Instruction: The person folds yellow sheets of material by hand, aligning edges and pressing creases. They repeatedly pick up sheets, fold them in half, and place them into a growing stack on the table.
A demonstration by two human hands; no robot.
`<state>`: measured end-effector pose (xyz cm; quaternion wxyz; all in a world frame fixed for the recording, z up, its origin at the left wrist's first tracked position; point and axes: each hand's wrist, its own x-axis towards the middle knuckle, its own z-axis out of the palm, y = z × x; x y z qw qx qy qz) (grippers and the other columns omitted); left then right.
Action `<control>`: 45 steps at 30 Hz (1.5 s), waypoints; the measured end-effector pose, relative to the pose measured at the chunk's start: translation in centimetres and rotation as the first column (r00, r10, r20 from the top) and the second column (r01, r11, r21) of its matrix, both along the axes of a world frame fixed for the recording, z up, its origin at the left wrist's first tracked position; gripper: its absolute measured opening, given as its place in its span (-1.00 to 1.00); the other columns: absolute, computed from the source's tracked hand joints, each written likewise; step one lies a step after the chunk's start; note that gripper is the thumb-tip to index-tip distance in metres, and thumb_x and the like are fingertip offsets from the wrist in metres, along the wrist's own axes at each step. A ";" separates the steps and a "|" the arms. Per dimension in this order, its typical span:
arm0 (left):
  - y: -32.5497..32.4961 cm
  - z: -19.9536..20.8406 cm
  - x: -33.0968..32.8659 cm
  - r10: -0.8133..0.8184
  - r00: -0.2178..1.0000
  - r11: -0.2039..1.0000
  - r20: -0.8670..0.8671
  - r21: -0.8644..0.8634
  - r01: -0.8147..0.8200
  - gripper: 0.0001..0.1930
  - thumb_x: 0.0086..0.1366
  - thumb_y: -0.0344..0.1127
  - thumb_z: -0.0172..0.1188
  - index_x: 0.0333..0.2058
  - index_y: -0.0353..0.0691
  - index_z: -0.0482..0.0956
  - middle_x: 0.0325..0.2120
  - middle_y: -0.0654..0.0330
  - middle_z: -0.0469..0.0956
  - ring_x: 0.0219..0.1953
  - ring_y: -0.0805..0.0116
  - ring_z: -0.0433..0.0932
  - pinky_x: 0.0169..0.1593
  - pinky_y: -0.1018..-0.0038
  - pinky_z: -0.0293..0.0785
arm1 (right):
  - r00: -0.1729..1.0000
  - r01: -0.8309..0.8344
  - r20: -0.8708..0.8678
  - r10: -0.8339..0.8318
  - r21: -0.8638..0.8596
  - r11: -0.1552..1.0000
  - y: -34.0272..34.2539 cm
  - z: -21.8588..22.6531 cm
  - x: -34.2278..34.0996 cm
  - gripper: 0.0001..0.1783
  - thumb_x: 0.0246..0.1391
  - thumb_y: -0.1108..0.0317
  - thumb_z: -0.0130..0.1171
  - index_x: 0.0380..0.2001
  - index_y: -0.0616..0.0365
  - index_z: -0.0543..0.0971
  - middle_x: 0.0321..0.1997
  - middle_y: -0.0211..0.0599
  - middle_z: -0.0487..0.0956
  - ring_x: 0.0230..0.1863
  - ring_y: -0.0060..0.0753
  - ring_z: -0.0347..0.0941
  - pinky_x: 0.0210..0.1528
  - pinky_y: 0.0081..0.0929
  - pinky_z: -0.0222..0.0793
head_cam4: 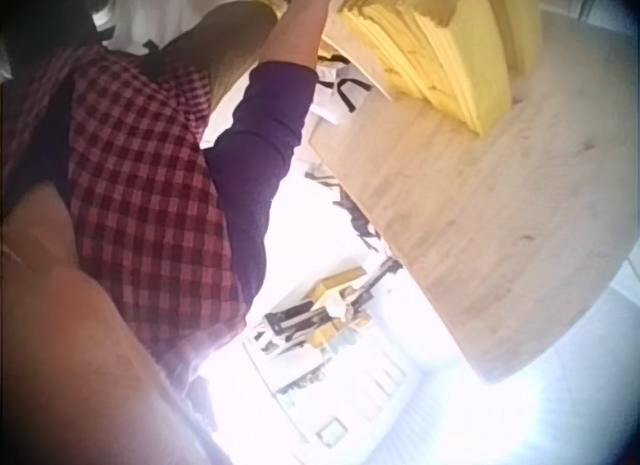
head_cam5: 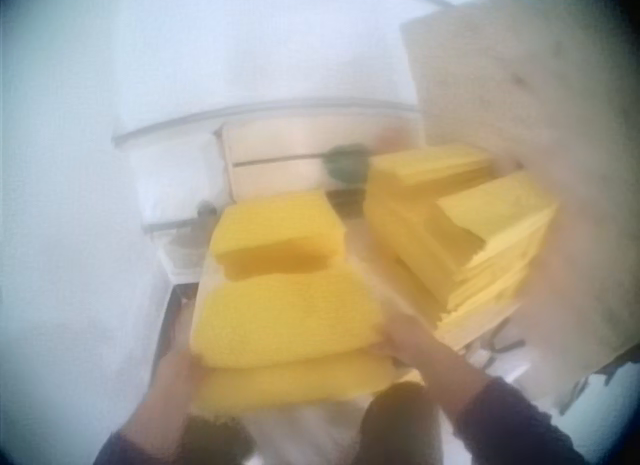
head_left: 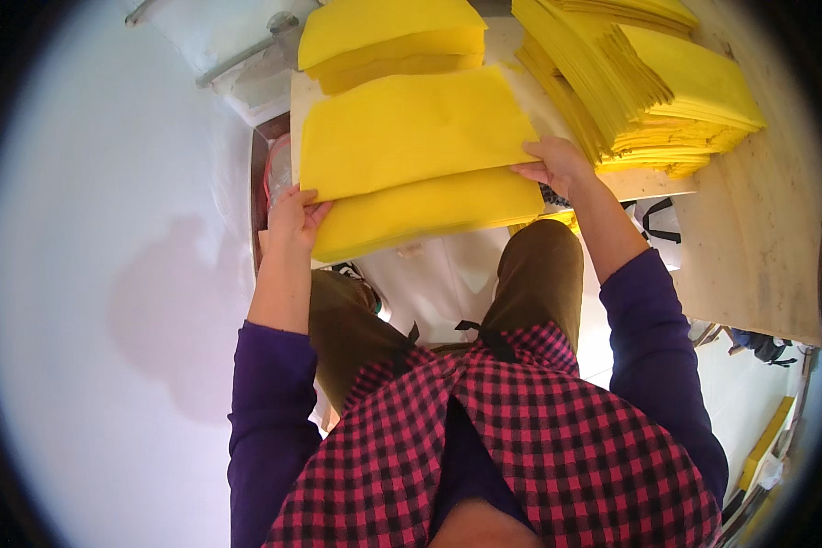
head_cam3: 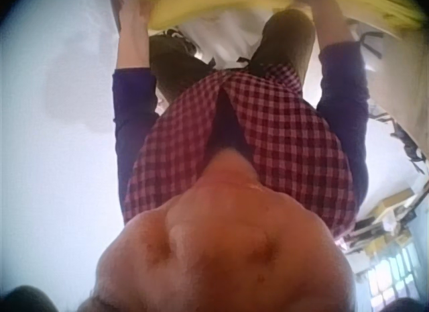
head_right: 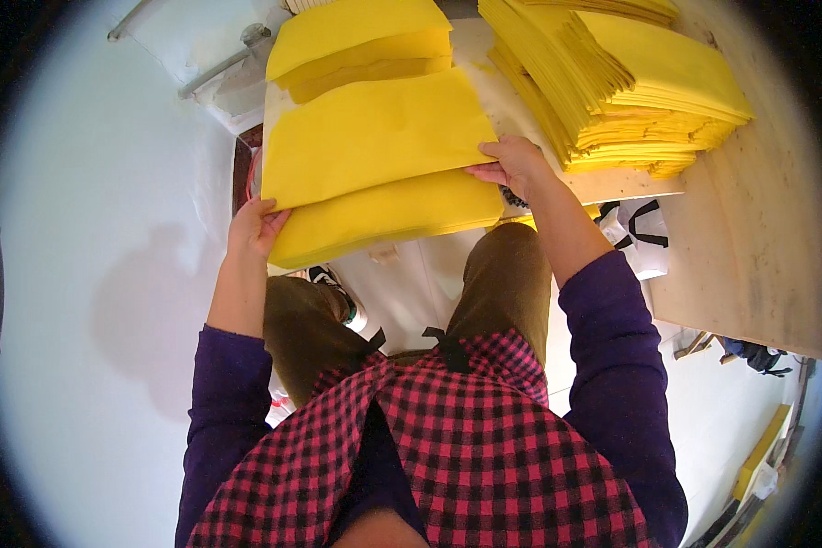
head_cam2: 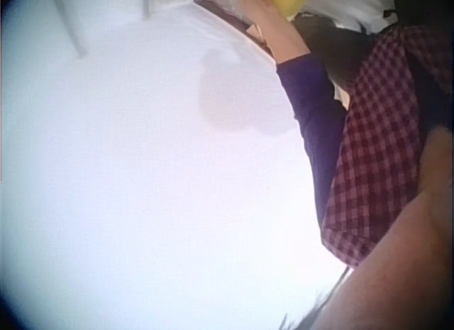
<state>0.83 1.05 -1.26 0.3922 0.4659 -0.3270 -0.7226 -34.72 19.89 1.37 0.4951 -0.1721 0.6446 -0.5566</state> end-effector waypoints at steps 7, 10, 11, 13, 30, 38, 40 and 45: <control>-1.5 2.4 0.5 -0.162 0.983 0.980 0.088 0.133 0.149 -0.74 0.25 -0.43 0.03 -0.08 -0.32 0.37 -0.15 0.08 0.48 -0.13 0.20 0.51 -0.09 0.26 0.52 | 0.987 -0.093 -0.131 0.094 0.015 0.996 0.1 0.0 -1.6 -0.59 0.13 0.23 0.10 -0.07 0.34 0.45 -0.13 -0.16 0.55 -0.19 -0.35 0.55 -0.19 -0.48 0.55; -2.9 2.8 0.6 -0.229 0.955 0.973 0.191 0.084 0.217 -0.76 0.26 -0.36 0.05 -0.13 -0.33 0.43 -0.24 0.11 0.52 -0.22 0.27 0.53 -0.19 0.36 0.53 | 0.976 -0.140 -0.169 0.139 0.008 0.990 -0.5 -0.9 -2.7 -0.56 0.12 0.20 0.12 -0.07 0.35 0.45 -0.12 -0.19 0.54 -0.14 -0.37 0.51 -0.16 -0.44 0.51; -3.5 2.8 0.5 -0.234 0.950 0.972 0.206 0.083 0.222 -0.76 0.26 -0.34 0.05 -0.14 -0.34 0.44 -0.27 0.12 0.53 -0.26 0.29 0.54 -0.23 0.39 0.53 | 0.971 -0.165 -0.177 0.163 0.007 0.986 -0.9 -1.2 -3.1 -0.55 0.11 0.19 0.12 -0.06 0.35 0.45 -0.11 -0.20 0.53 -0.13 -0.38 0.50 -0.17 -0.43 0.50; -4.6 2.8 0.4 -0.233 0.943 0.972 0.236 0.085 0.219 -0.75 0.26 -0.32 0.06 -0.16 -0.35 0.45 -0.31 0.13 0.55 -0.32 0.33 0.54 -0.29 0.44 0.52 | 0.952 -0.144 -0.265 0.154 0.055 0.988 -1.7 -1.7 -3.7 -0.51 0.09 0.21 0.14 0.01 0.33 0.41 -0.10 -0.19 0.52 -0.15 -0.42 0.50 -0.19 -0.49 0.47; -7.5 0.7 -0.9 -0.169 0.907 0.985 0.386 0.031 0.171 -0.83 0.18 -0.33 0.15 -0.28 -0.26 0.54 -0.47 0.23 0.56 -0.53 0.47 0.49 -0.48 0.60 0.39 | 0.840 -0.017 -0.542 0.013 -0.003 1.000 -4.2 -2.5 -3.6 -0.44 -0.02 0.29 0.23 0.05 0.31 0.37 -0.14 -0.09 0.52 -0.19 -0.36 0.49 -0.16 -0.51 0.40; -9.4 1.7 -1.2 -0.267 0.897 0.962 0.351 0.142 0.231 -0.77 0.24 -0.20 0.13 -0.26 -0.25 0.53 -0.45 0.18 0.61 -0.46 0.40 0.58 -0.39 0.51 0.51 | 0.927 0.018 -0.375 -0.006 0.029 0.999 -5.1 -1.7 -4.8 -0.45 0.01 0.26 0.20 0.04 0.31 0.38 -0.12 -0.06 0.52 -0.14 -0.32 0.49 -0.15 -0.43 0.42; -10.2 1.7 -1.6 -0.269 0.900 0.962 0.343 0.137 0.235 -0.78 0.25 -0.23 0.12 -0.25 -0.26 0.53 -0.45 0.17 0.62 -0.47 0.41 0.58 -0.41 0.51 0.52 | 0.927 -0.010 -0.374 0.037 0.074 0.997 -5.7 -1.4 -5.3 -0.45 0.07 0.25 0.16 0.08 0.32 0.33 -0.11 -0.09 0.51 -0.16 -0.36 0.49 -0.21 -0.44 0.43; -11.8 1.5 -3.0 -0.307 0.903 0.951 0.301 0.130 0.280 -0.79 0.26 -0.27 0.11 -0.25 -0.29 0.52 -0.44 0.16 0.62 -0.51 0.41 0.58 -0.45 0.51 0.52 | 0.953 -0.016 -0.301 0.039 0.080 0.997 -7.9 -1.6 -6.0 -0.49 0.11 0.28 0.13 0.06 0.34 0.33 -0.14 -0.15 0.52 -0.18 -0.42 0.50 -0.24 -0.47 0.45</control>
